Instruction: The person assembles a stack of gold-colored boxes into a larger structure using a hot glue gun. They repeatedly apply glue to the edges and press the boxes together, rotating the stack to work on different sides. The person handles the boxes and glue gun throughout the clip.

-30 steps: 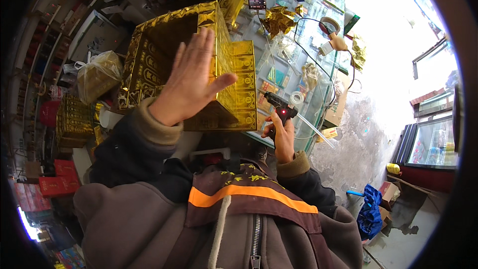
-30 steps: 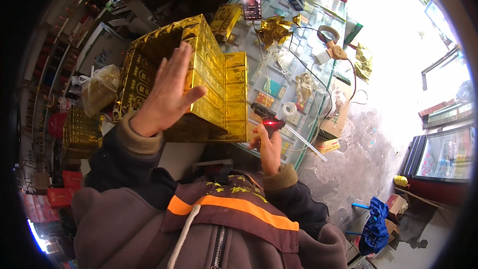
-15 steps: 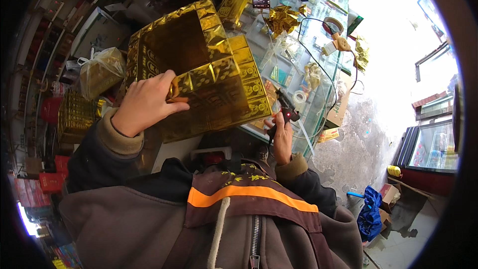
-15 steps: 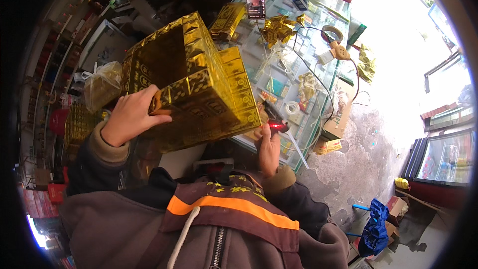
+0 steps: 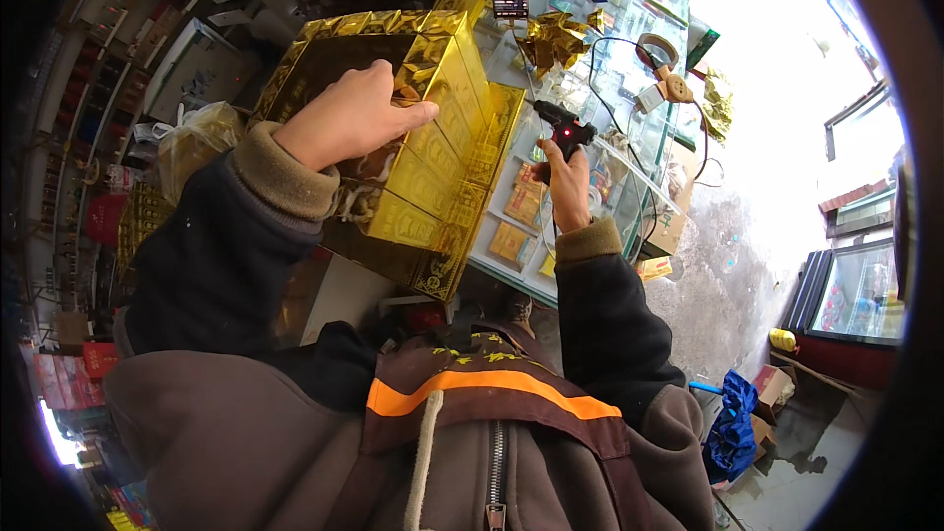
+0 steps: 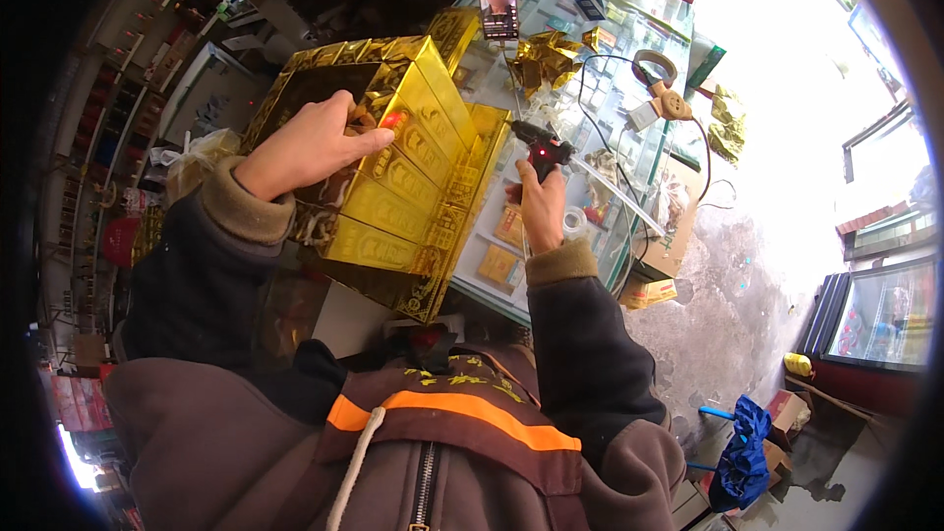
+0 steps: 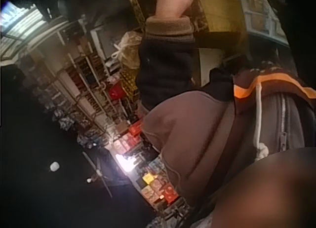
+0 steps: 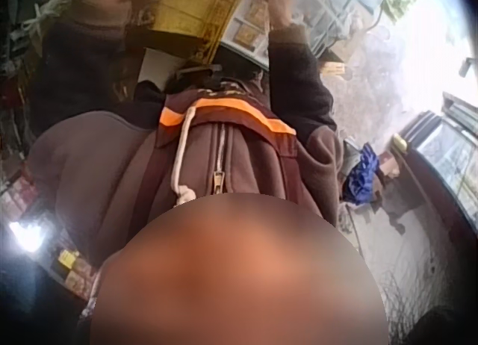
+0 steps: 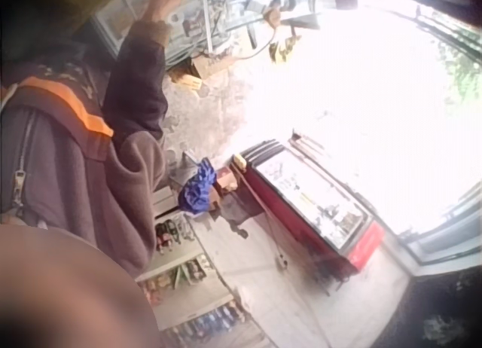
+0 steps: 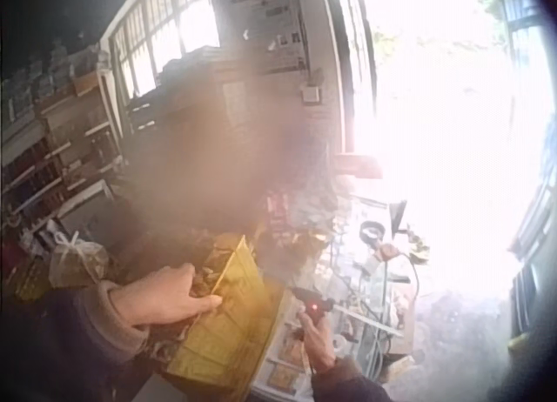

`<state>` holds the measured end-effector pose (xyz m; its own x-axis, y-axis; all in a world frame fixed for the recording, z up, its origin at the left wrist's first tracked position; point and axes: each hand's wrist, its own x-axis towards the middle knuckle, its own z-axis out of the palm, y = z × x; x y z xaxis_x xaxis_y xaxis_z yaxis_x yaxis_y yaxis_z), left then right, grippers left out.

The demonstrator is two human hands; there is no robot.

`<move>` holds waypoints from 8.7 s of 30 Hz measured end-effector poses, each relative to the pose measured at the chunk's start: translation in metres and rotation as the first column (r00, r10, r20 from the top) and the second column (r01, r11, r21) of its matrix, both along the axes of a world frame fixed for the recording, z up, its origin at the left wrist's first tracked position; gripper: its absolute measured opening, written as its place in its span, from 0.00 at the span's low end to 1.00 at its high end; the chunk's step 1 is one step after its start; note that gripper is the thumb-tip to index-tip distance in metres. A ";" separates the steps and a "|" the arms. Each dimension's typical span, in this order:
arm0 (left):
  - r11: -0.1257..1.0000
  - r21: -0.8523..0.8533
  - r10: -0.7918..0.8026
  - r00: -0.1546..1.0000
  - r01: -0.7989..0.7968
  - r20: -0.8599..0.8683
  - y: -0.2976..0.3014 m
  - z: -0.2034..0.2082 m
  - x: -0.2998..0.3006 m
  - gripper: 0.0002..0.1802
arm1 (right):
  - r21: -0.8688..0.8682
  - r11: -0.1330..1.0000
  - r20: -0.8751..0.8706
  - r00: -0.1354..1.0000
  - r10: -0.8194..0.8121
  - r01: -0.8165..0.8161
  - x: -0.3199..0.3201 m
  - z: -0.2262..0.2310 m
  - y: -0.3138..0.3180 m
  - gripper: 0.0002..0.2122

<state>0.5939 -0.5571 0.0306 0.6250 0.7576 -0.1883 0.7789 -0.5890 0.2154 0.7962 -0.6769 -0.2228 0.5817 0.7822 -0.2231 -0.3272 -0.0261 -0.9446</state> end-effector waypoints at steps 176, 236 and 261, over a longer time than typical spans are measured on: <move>0.880 0.199 -0.431 0.901 0.431 -0.045 -0.053 -0.008 -0.065 0.50 | -0.299 0.914 0.888 0.270 0.372 -0.275 -0.153 -0.001 -0.103 0.31; 0.675 0.239 -0.737 0.625 0.698 0.258 -0.010 0.013 -0.008 0.18 | -0.221 0.964 0.896 0.360 0.260 -0.147 -0.144 0.001 -0.077 0.17; 0.698 0.304 -0.712 0.585 0.648 0.388 -0.025 -0.011 -0.057 0.19 | -0.176 0.983 0.937 0.297 0.182 -0.049 -0.159 -0.010 -0.076 0.13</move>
<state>0.5370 -0.5821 0.0193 0.9485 0.0702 0.3088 -0.0307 -0.9501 0.3105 0.6374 -0.7529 -0.2332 0.3472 0.8736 0.3410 0.8051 -0.0912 -0.5860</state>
